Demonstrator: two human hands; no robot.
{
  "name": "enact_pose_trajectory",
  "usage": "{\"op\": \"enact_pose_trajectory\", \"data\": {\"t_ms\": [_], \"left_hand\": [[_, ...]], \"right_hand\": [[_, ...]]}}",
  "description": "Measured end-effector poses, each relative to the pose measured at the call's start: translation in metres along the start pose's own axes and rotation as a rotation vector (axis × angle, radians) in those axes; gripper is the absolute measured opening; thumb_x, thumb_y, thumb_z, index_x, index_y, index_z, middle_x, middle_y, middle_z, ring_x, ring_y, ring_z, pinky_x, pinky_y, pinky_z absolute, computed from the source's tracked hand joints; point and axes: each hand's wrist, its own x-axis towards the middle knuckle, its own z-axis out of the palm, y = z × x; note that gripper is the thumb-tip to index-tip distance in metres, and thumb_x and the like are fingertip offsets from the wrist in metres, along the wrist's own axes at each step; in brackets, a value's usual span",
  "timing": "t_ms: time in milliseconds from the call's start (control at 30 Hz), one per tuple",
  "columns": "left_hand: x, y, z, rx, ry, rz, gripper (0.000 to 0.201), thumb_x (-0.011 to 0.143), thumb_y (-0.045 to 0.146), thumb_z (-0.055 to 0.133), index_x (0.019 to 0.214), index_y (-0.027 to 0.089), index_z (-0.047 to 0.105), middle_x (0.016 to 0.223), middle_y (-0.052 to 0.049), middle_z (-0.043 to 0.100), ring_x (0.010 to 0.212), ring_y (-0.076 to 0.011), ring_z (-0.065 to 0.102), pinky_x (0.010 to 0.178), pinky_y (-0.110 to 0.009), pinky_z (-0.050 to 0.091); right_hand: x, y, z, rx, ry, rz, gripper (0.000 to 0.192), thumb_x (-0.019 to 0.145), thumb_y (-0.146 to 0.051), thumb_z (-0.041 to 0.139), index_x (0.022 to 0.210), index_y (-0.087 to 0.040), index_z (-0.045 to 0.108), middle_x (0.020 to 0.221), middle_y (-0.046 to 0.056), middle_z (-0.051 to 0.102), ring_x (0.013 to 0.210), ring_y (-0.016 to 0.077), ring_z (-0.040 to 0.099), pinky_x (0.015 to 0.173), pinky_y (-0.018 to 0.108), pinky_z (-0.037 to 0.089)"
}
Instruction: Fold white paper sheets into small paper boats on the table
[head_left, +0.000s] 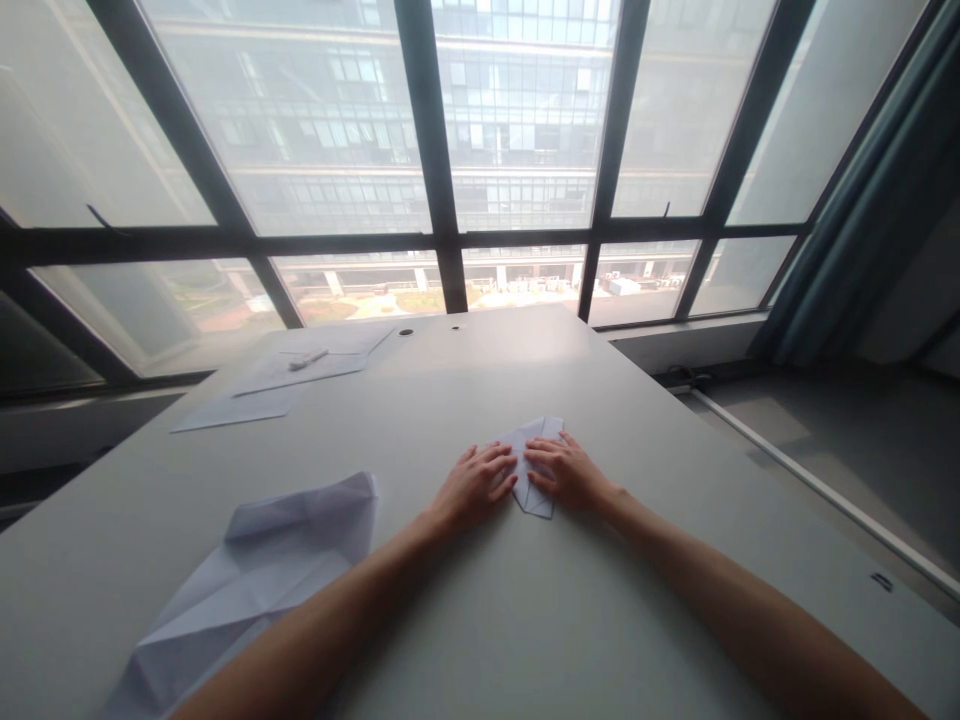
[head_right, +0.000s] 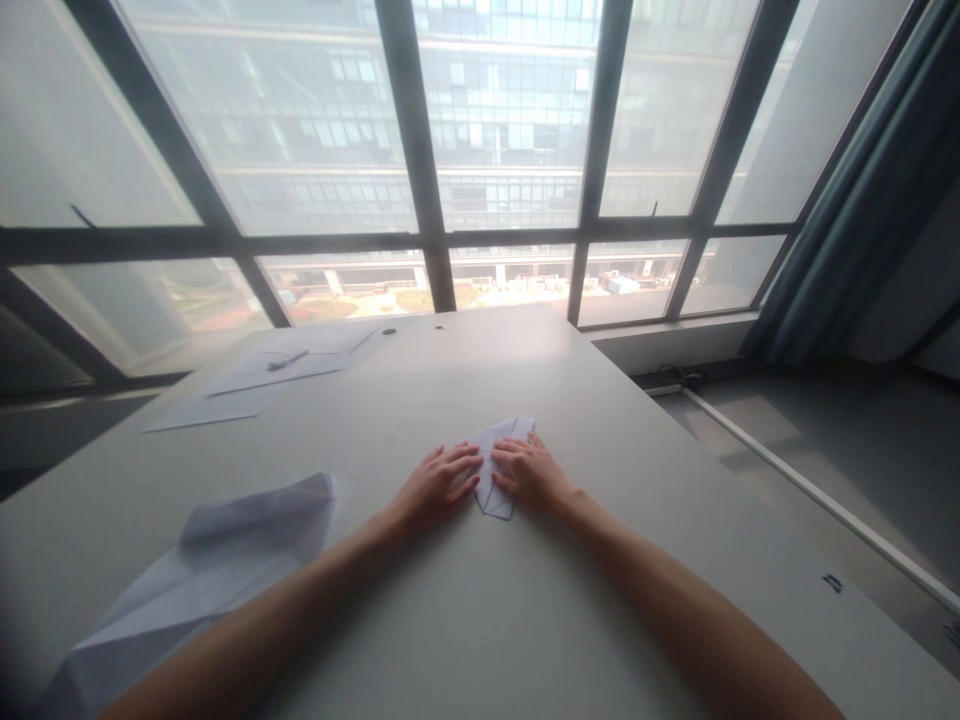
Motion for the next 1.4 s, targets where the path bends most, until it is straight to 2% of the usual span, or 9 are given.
{"op": "enact_pose_trajectory", "data": {"t_ms": [233, 367, 500, 667, 833, 967, 1067, 1233, 1400], "left_hand": [[0.0, 0.001, -0.001, -0.028, 0.021, -0.008, 0.034, 0.093, 0.04, 0.059, 0.124, 0.027, 0.061, 0.136, -0.004, 0.06, 0.128, -0.0244, 0.053, 0.116, -0.044, 0.029], [-0.001, 0.0, -0.001, -0.018, 0.002, 0.001, 0.043, 0.091, 0.031, 0.059, 0.134, 0.029, 0.055, 0.137, -0.005, 0.057, 0.128, -0.0246, 0.052, 0.116, -0.045, 0.029], [-0.002, -0.001, -0.002, 0.007, -0.051, 0.039, 0.047, 0.091, 0.022, 0.055, 0.136, 0.035, 0.054, 0.14, -0.005, 0.051, 0.131, -0.0247, 0.048, 0.117, -0.048, 0.025], [-0.003, -0.003, -0.001, -0.009, -0.118, 0.063, 0.055, 0.093, 0.018, 0.05, 0.143, 0.04, 0.045, 0.145, -0.003, 0.048, 0.141, -0.0266, 0.035, 0.117, -0.054, 0.021], [-0.001, -0.004, 0.003, -0.03, 0.0, 0.024, 0.041, 0.095, 0.024, 0.053, 0.134, 0.034, 0.056, 0.14, -0.004, 0.054, 0.134, -0.0269, 0.044, 0.115, -0.051, 0.029], [0.001, -0.004, 0.002, -0.08, 0.1, 0.014, 0.027, 0.093, 0.026, 0.058, 0.118, 0.028, 0.068, 0.121, -0.006, 0.063, 0.113, -0.0235, 0.059, 0.104, -0.041, 0.043], [0.002, -0.004, -0.001, -0.12, 0.118, 0.008, 0.021, 0.094, 0.029, 0.058, 0.11, 0.026, 0.072, 0.113, -0.006, 0.067, 0.104, -0.0225, 0.062, 0.099, -0.039, 0.047], [0.002, -0.002, -0.002, -0.095, 0.083, -0.014, 0.031, 0.1, 0.04, 0.047, 0.114, 0.026, 0.07, 0.124, -0.007, 0.066, 0.118, -0.0248, 0.058, 0.107, -0.043, 0.041], [0.001, -0.002, 0.0, -0.056, -0.003, -0.047, 0.041, 0.097, 0.048, 0.05, 0.129, 0.025, 0.06, 0.142, -0.007, 0.056, 0.137, -0.0279, 0.043, 0.116, -0.05, 0.029]], "right_hand": [[0.0, 0.0, 0.0, -0.013, 0.095, -0.068, 0.025, 0.089, -0.03, 0.066, 0.113, -0.025, 0.072, 0.118, 0.007, 0.072, 0.109, 0.0241, 0.064, 0.105, 0.043, 0.038], [0.0, 0.0, 0.0, 0.02, 0.126, -0.115, 0.021, 0.091, -0.028, 0.063, 0.109, -0.025, 0.073, 0.109, 0.006, 0.074, 0.102, 0.0219, 0.065, 0.1, 0.039, 0.042], [0.0, 0.004, 0.004, 0.027, 0.171, -0.086, 0.024, 0.092, -0.027, 0.059, 0.113, -0.024, 0.072, 0.119, 0.008, 0.071, 0.111, 0.0231, 0.063, 0.101, 0.041, 0.043], [0.001, 0.009, 0.008, 0.042, 0.078, -0.107, 0.032, 0.091, -0.024, 0.06, 0.122, -0.028, 0.068, 0.13, 0.006, 0.066, 0.126, 0.0233, 0.055, 0.108, 0.042, 0.04], [0.0, 0.006, 0.005, 0.008, 0.068, -0.041, 0.031, 0.091, -0.029, 0.061, 0.121, -0.027, 0.069, 0.132, 0.008, 0.064, 0.124, 0.0244, 0.057, 0.107, 0.042, 0.041], [0.0, 0.001, 0.0, -0.023, 0.074, -0.004, 0.028, 0.091, -0.028, 0.061, 0.117, -0.026, 0.07, 0.132, 0.007, 0.064, 0.121, 0.0245, 0.058, 0.104, 0.041, 0.042], [-0.001, -0.001, -0.002, -0.049, 0.08, 0.02, 0.024, 0.091, -0.027, 0.06, 0.113, -0.025, 0.071, 0.129, 0.006, 0.065, 0.118, 0.0243, 0.058, 0.101, 0.04, 0.042], [0.0, -0.002, -0.002, -0.091, 0.093, 0.05, 0.02, 0.092, -0.027, 0.06, 0.109, -0.025, 0.071, 0.125, 0.007, 0.066, 0.114, 0.0249, 0.057, 0.097, 0.04, 0.043], [0.0, 0.001, -0.001, -0.092, 0.117, 0.047, 0.018, 0.092, -0.029, 0.061, 0.106, -0.026, 0.072, 0.116, 0.007, 0.069, 0.107, 0.025, 0.057, 0.094, 0.041, 0.044]]}}
